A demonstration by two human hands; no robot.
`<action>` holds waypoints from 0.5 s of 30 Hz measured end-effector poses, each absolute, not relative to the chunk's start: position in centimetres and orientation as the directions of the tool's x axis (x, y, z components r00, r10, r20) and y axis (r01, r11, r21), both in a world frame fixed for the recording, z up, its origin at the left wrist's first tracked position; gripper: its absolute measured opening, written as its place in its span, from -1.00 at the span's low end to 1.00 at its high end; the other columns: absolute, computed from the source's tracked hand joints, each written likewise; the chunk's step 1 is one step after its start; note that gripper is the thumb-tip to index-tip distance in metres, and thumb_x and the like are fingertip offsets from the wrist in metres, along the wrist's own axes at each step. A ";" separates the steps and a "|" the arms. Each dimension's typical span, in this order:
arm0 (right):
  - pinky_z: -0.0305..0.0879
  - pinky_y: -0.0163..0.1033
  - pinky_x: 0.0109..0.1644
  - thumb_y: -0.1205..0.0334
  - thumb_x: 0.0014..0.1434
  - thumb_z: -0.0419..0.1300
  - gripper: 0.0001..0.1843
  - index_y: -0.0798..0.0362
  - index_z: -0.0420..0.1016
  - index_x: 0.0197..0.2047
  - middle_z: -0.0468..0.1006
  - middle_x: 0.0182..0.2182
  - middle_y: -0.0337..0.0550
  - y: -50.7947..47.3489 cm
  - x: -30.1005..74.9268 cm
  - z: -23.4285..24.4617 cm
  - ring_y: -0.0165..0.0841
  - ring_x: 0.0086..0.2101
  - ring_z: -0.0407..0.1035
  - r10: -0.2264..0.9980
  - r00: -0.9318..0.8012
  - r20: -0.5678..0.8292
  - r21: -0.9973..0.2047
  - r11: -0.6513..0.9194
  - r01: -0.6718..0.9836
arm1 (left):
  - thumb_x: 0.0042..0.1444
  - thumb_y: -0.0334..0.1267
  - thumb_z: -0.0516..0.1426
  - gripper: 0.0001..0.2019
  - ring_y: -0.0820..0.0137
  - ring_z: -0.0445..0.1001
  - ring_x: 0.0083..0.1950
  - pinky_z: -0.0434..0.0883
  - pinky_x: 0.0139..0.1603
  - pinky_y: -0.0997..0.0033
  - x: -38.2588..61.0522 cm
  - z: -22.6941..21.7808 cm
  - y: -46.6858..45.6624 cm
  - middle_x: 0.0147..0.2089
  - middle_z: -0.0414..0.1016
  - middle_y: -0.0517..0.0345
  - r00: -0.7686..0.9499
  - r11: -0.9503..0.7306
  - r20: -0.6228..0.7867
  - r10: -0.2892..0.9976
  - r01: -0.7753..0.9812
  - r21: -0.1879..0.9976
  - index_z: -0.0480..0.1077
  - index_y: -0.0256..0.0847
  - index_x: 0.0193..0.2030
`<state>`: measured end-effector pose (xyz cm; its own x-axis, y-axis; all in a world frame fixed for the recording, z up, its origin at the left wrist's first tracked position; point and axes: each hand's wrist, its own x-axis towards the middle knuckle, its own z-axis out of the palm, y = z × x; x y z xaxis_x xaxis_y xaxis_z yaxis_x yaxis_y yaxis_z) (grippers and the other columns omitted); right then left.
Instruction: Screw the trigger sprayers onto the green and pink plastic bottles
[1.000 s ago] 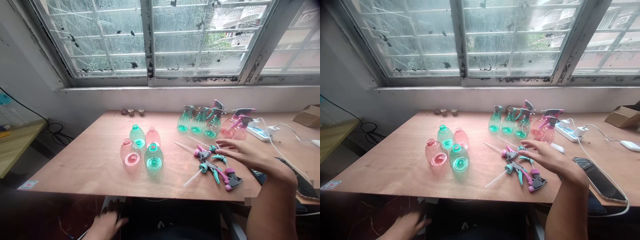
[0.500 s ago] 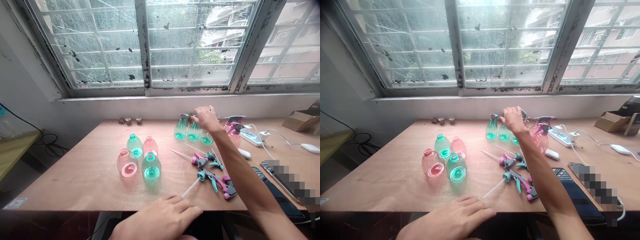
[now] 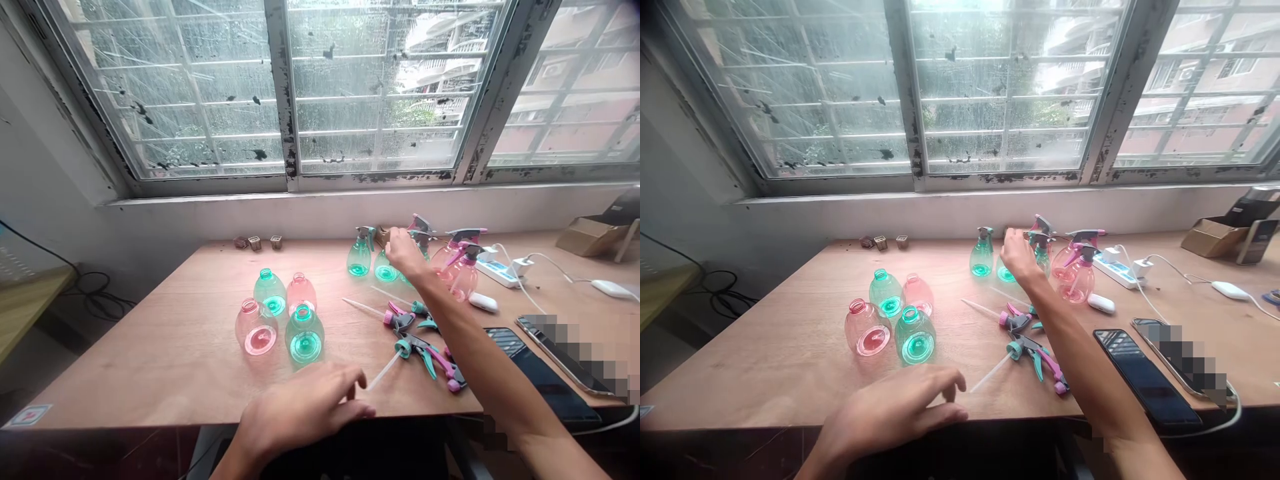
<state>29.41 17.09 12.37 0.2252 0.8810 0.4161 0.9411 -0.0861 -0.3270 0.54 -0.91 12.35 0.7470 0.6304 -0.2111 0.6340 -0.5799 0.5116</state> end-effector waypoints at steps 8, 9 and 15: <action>0.40 0.19 0.25 0.17 0.47 0.00 -0.47 0.19 0.37 0.39 0.62 0.19 0.29 5.7 31.3 13.4 0.14 0.18 0.49 0.794 0.305 0.526 -0.492 -0.009 0.871 | 0.46 -0.04 0.13 -0.72 0.26 0.64 -0.17 0.54 -0.15 0.26 -1.5 10.4 4.5 -0.15 0.67 0.08 0.626 -0.460 -0.260 0.735 0.742 0.488 0.55 -0.20 -0.03; 0.40 0.20 0.26 0.10 0.46 0.02 -0.46 0.11 0.38 0.40 0.63 0.19 0.20 4.1 31.6 13.6 0.13 0.18 0.50 0.788 0.317 0.529 -0.521 0.006 0.853 | 0.46 -0.05 0.14 -0.72 0.29 0.63 -0.18 0.56 -0.12 0.23 -1.8 10.2 5.0 -0.15 0.65 0.10 0.613 -0.451 -0.253 0.748 0.750 0.484 0.54 -0.23 -0.05; 0.55 0.09 0.11 -0.08 0.38 0.17 -0.52 -0.08 0.54 0.26 0.71 0.07 0.01 0.0 31.3 13.6 0.06 0.04 0.60 0.808 0.316 0.498 -0.760 0.232 0.607 | 0.46 0.02 0.11 -0.50 -0.01 0.45 0.38 0.41 0.35 -0.08 -2.9 10.0 5.5 0.38 0.45 -0.21 0.546 -0.454 -0.080 0.834 0.762 0.463 0.31 -0.21 0.39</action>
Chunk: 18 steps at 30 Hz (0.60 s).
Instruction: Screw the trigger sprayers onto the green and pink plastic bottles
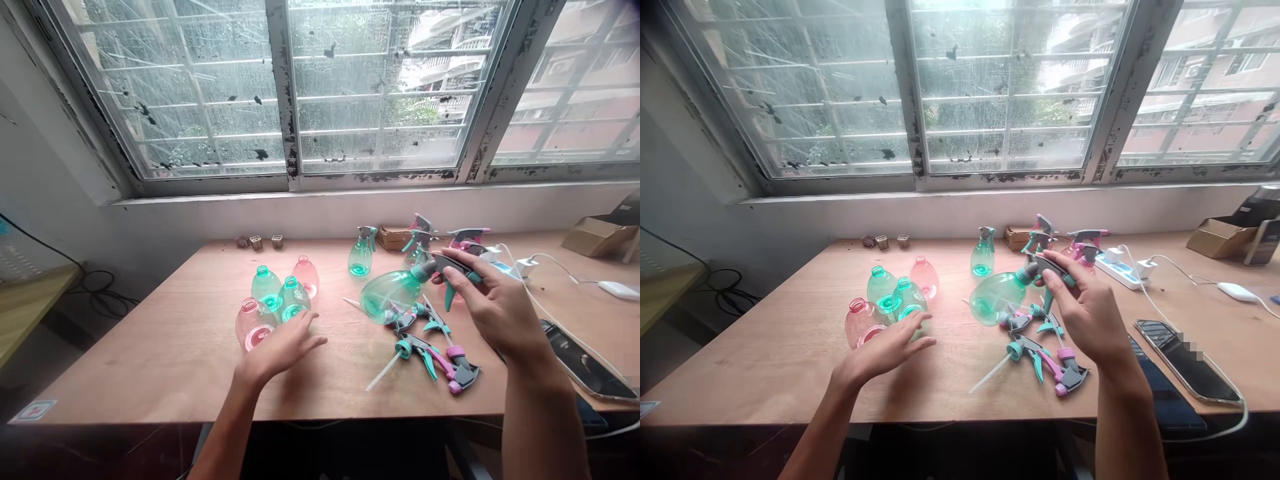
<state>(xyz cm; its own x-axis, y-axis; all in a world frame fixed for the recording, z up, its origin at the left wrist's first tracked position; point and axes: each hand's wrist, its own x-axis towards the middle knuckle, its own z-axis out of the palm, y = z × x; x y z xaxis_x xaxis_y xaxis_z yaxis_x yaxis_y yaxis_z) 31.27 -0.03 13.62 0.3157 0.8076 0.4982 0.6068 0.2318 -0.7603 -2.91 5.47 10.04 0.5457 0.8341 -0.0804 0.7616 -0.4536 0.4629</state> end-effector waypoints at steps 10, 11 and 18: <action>0.48 -0.16 -0.48 -0.02 0.41 0.22 -0.49 0.03 0.52 0.31 0.71 -0.24 -0.06 1.1 24.1 11.9 -0.25 -0.47 0.53 0.908 0.076 0.411 -0.881 0.375 0.289 | 0.10 0.27 0.37 0.17 -0.24 0.14 0.56 0.22 0.47 -0.32 4.6 7.4 2.1 0.55 0.18 -0.34 0.300 -0.549 0.534 0.790 0.734 0.400 -0.23 -0.11 0.60; 0.44 -0.18 -0.50 -0.02 0.41 0.22 -0.50 0.04 0.52 0.30 0.71 -0.25 -0.07 1.1 23.8 11.7 -0.24 -0.45 0.54 0.914 0.053 0.402 -0.884 0.373 0.282 | 0.14 0.20 0.37 0.09 -0.25 0.21 0.53 0.24 0.45 -0.34 5.0 6.9 2.2 0.51 0.24 -0.34 0.267 -0.532 0.552 0.790 0.746 0.401 -0.15 -0.11 0.58; 0.41 -0.16 -0.38 -0.02 0.43 0.13 -0.74 -0.02 0.47 -0.14 0.66 -0.33 -0.12 1.1 23.7 11.6 -0.17 -0.38 0.57 0.957 -0.075 0.281 -0.800 0.276 0.533 | 0.33 -0.28 0.24 -0.50 -0.13 0.39 0.39 0.26 0.42 -0.29 4.4 7.5 2.2 0.35 0.47 -0.17 0.350 -0.570 0.487 0.800 0.696 0.436 0.30 -0.14 0.37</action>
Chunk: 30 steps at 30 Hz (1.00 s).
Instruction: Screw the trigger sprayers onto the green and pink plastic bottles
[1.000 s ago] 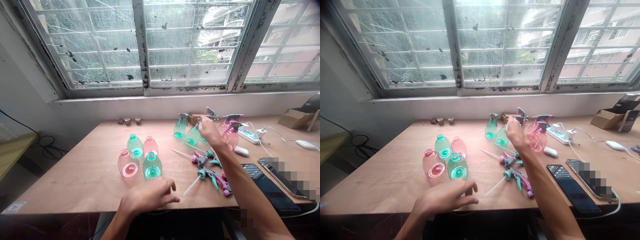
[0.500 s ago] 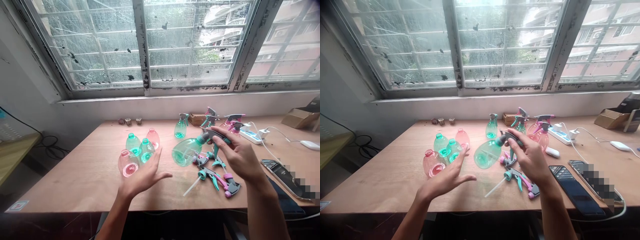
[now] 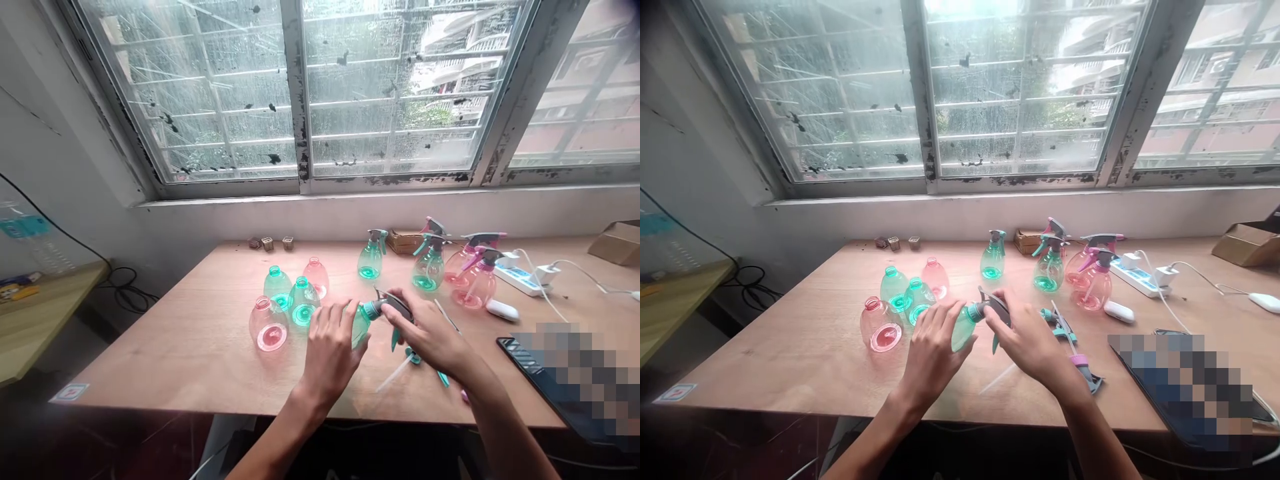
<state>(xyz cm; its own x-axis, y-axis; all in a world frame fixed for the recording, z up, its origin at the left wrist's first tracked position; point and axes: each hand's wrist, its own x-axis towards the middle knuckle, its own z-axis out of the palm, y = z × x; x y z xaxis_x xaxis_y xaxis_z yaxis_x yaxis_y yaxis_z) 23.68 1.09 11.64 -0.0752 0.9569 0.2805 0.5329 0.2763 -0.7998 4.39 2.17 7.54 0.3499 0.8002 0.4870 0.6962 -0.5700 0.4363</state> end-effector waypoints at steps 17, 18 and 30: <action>0.46 0.03 0.24 -0.05 0.48 0.15 -0.43 -0.22 0.34 0.48 0.59 0.27 -0.04 -1.5 29.0 13.2 0.04 0.23 0.46 0.833 -0.372 0.409 -0.669 0.552 0.498 | 0.14 -0.03 0.38 -0.33 0.01 0.54 0.30 0.41 0.39 0.07 1.0 13.0 0.7 0.34 0.56 -0.04 0.764 -0.447 0.118 0.634 0.238 0.862 0.42 -0.15 0.36; 0.52 0.01 0.16 -0.13 0.44 0.17 -0.39 -0.18 0.36 0.47 0.68 0.14 -0.04 -1.6 28.8 13.3 0.04 0.11 0.55 0.829 -0.416 0.374 -0.682 0.550 0.482 | 0.16 -0.04 0.38 -0.32 0.01 0.51 0.33 0.37 0.42 0.06 1.1 12.9 0.6 0.37 0.53 -0.05 0.714 -0.503 0.159 0.682 0.301 0.810 0.39 -0.14 0.39; 0.33 0.02 0.33 0.03 0.47 0.21 -0.74 -0.12 0.68 0.06 0.69 0.08 0.02 -0.8 28.3 13.2 -0.12 0.07 0.58 0.510 -0.686 0.519 -0.688 0.726 0.020 | 0.03 0.23 0.41 -0.26 -0.03 0.53 0.27 0.48 0.30 0.12 0.0 12.4 2.6 0.25 0.58 0.06 0.947 -0.440 0.048 0.318 0.102 0.892 0.49 -0.05 0.30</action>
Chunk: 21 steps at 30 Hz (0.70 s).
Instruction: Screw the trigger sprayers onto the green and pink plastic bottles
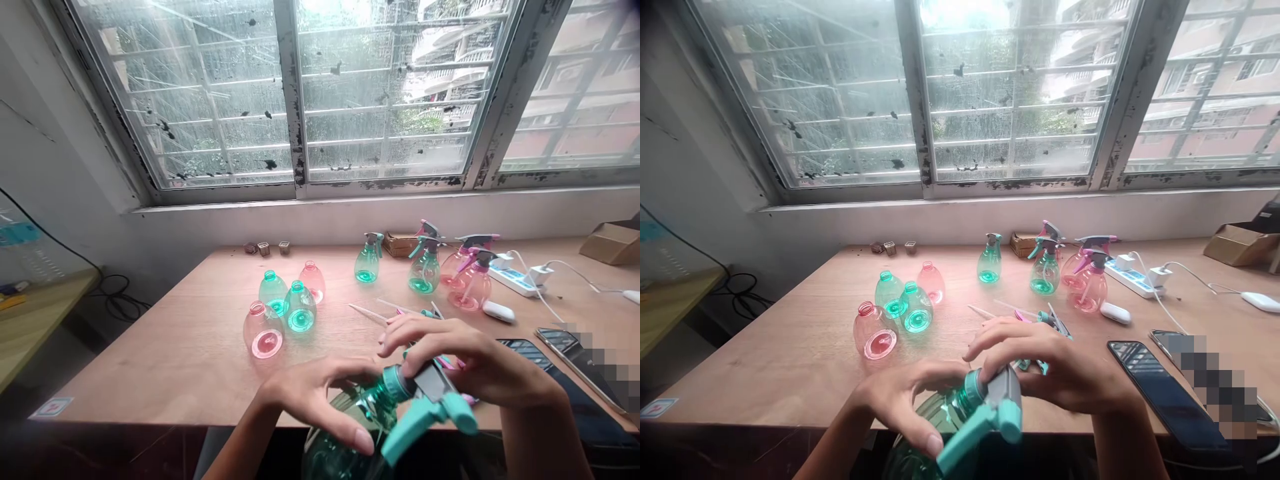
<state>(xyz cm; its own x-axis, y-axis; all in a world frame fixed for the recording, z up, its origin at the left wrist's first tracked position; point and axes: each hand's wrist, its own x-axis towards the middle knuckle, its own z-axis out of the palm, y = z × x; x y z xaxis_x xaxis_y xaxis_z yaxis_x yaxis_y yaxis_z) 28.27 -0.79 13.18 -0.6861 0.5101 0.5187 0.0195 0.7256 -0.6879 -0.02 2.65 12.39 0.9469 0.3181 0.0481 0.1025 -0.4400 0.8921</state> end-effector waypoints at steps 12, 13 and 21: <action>0.53 0.01 0.04 0.12 0.41 0.26 -0.84 -0.06 0.55 0.01 0.74 -0.07 0.00 3.4 32.9 11.0 -0.05 -0.05 0.62 0.858 -0.104 0.503 -0.623 0.444 0.644 | 0.29 -0.09 0.27 -0.27 0.03 0.34 0.48 0.30 0.48 0.00 -4.7 11.8 4.5 0.53 0.30 -0.02 0.626 -0.507 0.027 0.779 0.604 0.615 0.12 0.00 0.53; 0.52 0.02 0.03 0.17 0.43 0.19 -0.85 -0.03 0.53 0.01 0.74 -0.07 0.02 4.6 32.7 10.4 -0.05 -0.06 0.62 0.879 -0.114 0.462 -0.568 0.392 0.724 | 0.30 -0.09 0.26 -0.25 0.02 0.30 0.51 0.29 0.49 -0.03 -4.9 11.7 4.7 0.55 0.26 -0.02 0.601 -0.501 0.041 0.798 0.625 0.599 0.07 0.03 0.56; 0.52 -0.08 -0.01 0.51 0.13 0.17 -0.70 -0.02 0.64 -0.21 0.73 -0.03 -0.01 8.0 31.6 5.9 -0.05 -0.07 0.64 0.908 -0.289 0.302 -0.439 0.402 0.804 | 0.31 -0.09 0.25 -0.26 -0.04 0.15 0.59 0.24 0.52 -0.10 -6.1 11.5 5.1 0.61 0.13 0.03 0.489 -0.474 0.101 0.866 0.742 0.475 0.07 0.06 0.55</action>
